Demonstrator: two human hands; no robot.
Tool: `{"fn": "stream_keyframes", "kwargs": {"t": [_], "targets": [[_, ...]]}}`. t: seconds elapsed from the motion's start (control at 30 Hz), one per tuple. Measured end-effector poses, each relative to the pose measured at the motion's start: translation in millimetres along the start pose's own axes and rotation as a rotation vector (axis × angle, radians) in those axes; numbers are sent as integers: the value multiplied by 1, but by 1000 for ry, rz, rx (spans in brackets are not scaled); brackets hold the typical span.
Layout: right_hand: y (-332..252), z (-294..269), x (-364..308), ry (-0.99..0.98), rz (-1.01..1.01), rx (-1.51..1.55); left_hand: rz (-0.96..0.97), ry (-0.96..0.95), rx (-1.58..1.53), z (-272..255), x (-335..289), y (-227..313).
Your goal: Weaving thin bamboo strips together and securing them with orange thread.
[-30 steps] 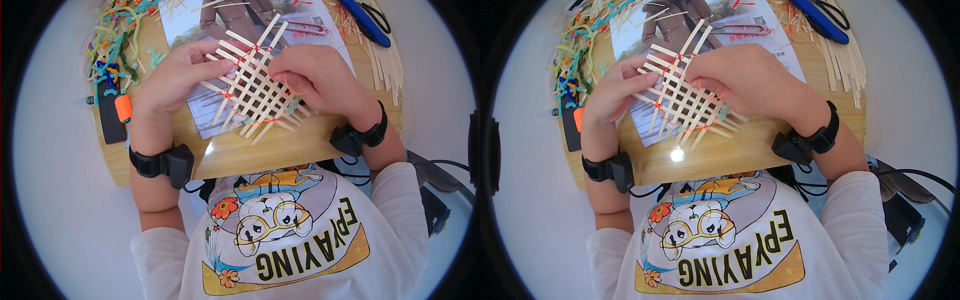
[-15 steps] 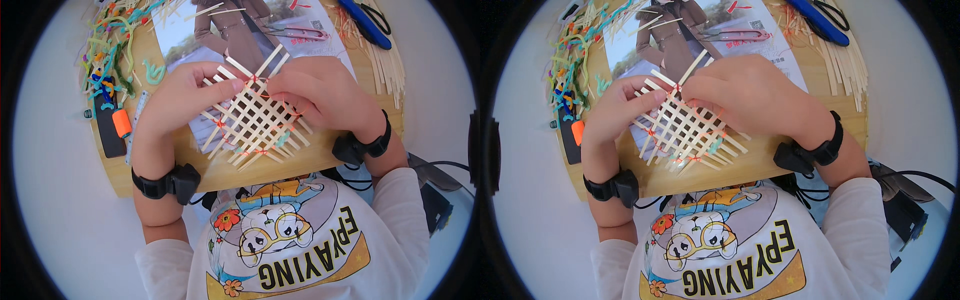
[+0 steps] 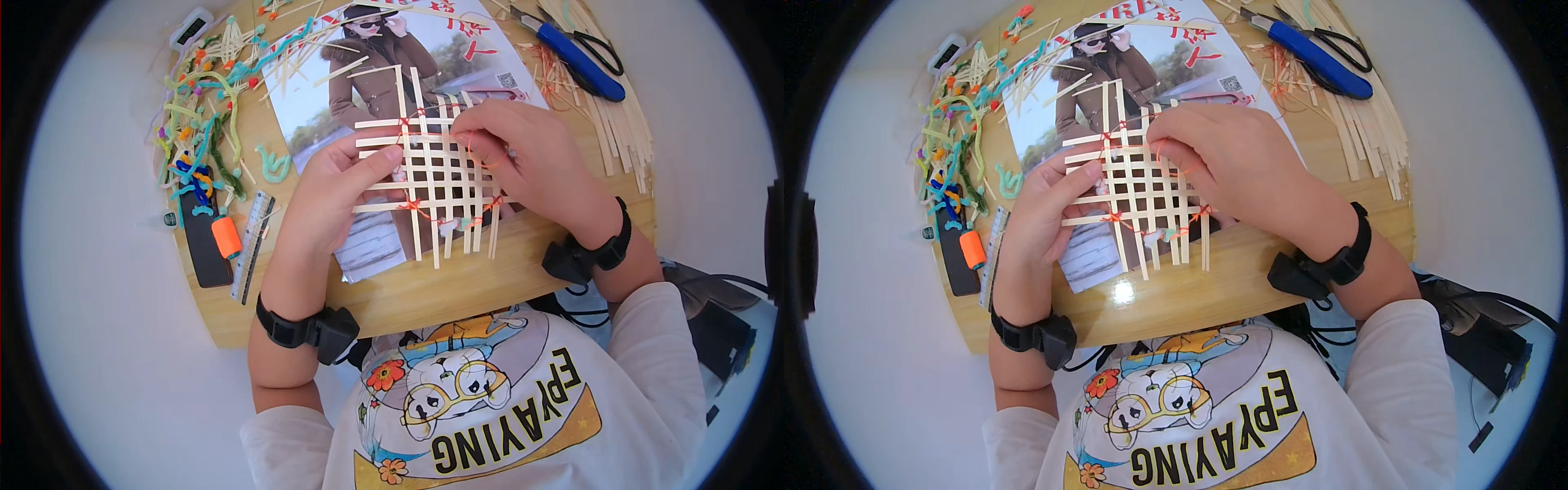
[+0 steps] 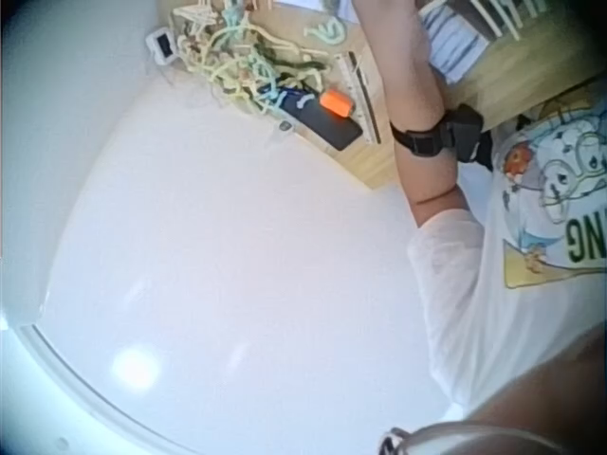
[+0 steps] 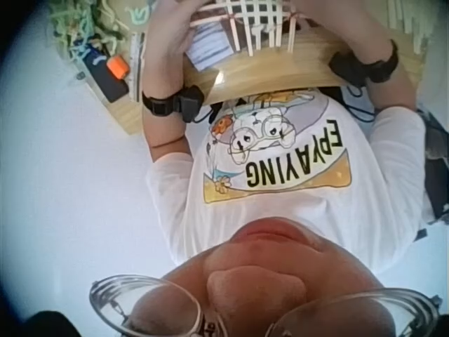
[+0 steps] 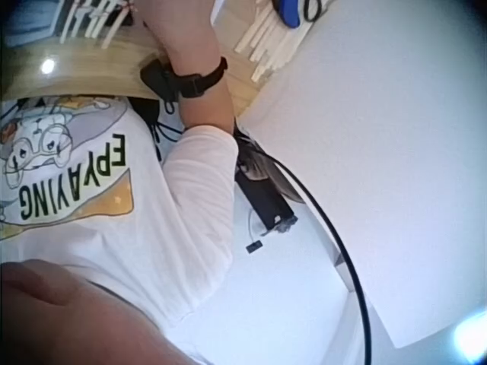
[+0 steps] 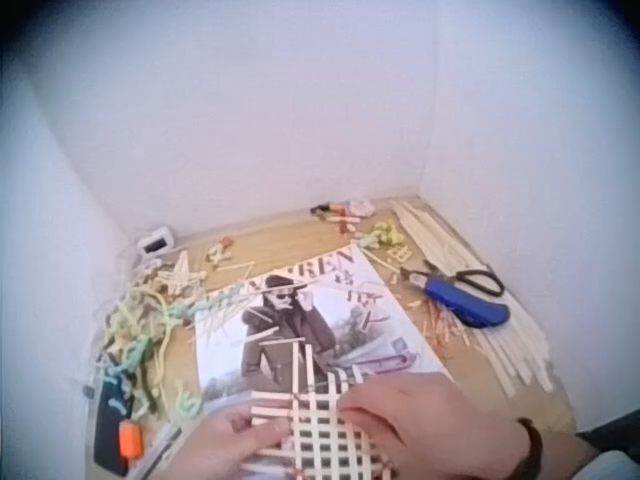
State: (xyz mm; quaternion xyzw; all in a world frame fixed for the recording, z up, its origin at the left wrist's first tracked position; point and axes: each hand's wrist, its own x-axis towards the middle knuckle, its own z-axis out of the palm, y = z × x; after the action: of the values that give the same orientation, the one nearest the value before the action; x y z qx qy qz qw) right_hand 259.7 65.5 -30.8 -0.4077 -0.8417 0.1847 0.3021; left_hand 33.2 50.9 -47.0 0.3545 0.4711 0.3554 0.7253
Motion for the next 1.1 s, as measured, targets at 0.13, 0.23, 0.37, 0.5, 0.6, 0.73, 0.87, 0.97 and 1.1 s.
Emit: {"fn": "stream_keyframes", "kwargs": {"t": [0.13,0.23,0.37,0.5,0.6,0.73,0.87,0.97,1.1], "targets": [[1,-1,2,-27,18,24,4,-13,-14,-2,3,-1],[2,0,3,-20,-17,-25,27,-11,13,-2,3,1],[6,-2,4,-4,-8,-79,55,15,50,0,3,0],[6,-4,4,57,-24,-63,100,-44,67,0,1,-1],[6,-4,4,51,13,-28,128,-18,54,3,-1,-1],[9,-2,2,46,61,58,141,-1,62,3,-1,-1],[10,-3,3,38,34,24,147,33,93,4,-3,0],[9,-4,2,62,-3,0,155,44,109,5,-5,1],[5,-4,1,84,30,84,163,107,110,7,-5,3]]}}
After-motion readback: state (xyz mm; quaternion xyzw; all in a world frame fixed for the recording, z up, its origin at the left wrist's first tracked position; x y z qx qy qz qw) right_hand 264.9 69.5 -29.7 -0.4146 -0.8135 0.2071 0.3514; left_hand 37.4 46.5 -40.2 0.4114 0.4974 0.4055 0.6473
